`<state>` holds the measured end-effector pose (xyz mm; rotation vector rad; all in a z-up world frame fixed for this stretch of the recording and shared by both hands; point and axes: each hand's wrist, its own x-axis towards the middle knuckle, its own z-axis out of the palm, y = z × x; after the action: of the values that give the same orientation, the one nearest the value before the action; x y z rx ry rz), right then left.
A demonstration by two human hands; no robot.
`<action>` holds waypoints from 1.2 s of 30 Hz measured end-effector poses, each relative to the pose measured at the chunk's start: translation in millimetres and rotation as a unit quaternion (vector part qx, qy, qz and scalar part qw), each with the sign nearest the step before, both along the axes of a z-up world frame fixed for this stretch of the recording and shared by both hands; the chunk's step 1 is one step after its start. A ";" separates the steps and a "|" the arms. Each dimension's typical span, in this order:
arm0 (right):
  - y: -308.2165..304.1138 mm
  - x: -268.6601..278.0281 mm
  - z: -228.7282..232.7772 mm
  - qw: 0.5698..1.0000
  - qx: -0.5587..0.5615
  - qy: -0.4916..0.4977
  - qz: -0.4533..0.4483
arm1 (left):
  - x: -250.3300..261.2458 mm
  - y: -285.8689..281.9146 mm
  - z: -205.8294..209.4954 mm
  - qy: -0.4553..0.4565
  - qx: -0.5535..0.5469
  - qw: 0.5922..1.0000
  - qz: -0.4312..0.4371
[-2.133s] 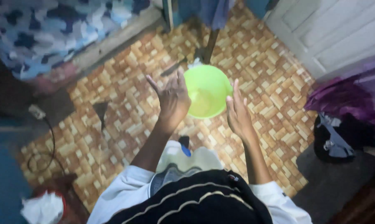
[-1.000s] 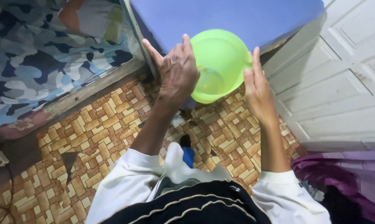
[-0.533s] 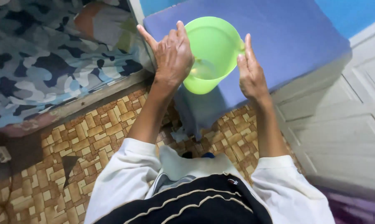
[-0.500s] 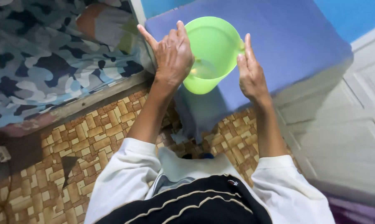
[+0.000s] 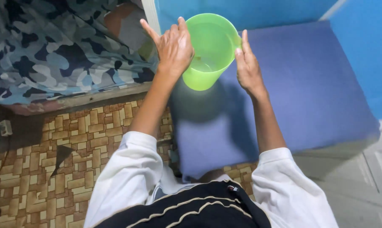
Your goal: Organizing various tableware items including a pitcher, cup, glass, plate, and forks on a table.
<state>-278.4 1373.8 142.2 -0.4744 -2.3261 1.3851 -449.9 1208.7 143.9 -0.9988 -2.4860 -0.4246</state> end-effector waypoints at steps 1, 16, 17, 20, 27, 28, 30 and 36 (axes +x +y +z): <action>8.5 -7.8 -1.7 1.000 0.003 -0.005 0.004 | -5.5 6.1 -1.5 -0.003 -0.004 1.000 0.012; 68.1 -64.3 -27.7 0.998 0.003 -0.012 0.054 | -36.1 50.7 -16.9 -0.032 -0.032 0.995 0.088; 68.7 -67.1 -25.9 0.998 -0.004 -0.011 0.055 | -37.5 51.9 -14.7 -0.036 -0.033 0.995 0.088; 75.6 -74.6 -31.4 0.998 -0.007 0.003 0.065 | -37.9 55.0 -14.7 -0.042 -0.040 0.994 0.097; 93.2 -96.0 -32.5 0.996 -0.010 0.024 0.087 | -38.8 64.1 -13.0 -0.045 -0.049 0.990 0.128; 95.1 -97.6 -28.3 0.996 -0.004 0.030 0.089 | -37.9 66.0 -8.8 -0.058 -0.055 0.988 0.131; 98.3 -98.8 -24.5 0.995 0.002 0.035 0.095 | -35.6 69.5 -5.4 -0.072 -0.061 0.986 0.137; 113.7 -105.0 -38.8 0.995 0.006 0.037 0.092 | -33.5 80.1 -10.4 -0.080 -0.067 0.981 0.162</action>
<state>-383.4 1487.5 103.4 -0.2040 -2.3642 1.4449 -483.4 1288.8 133.5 -0.6067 -2.7898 -0.2442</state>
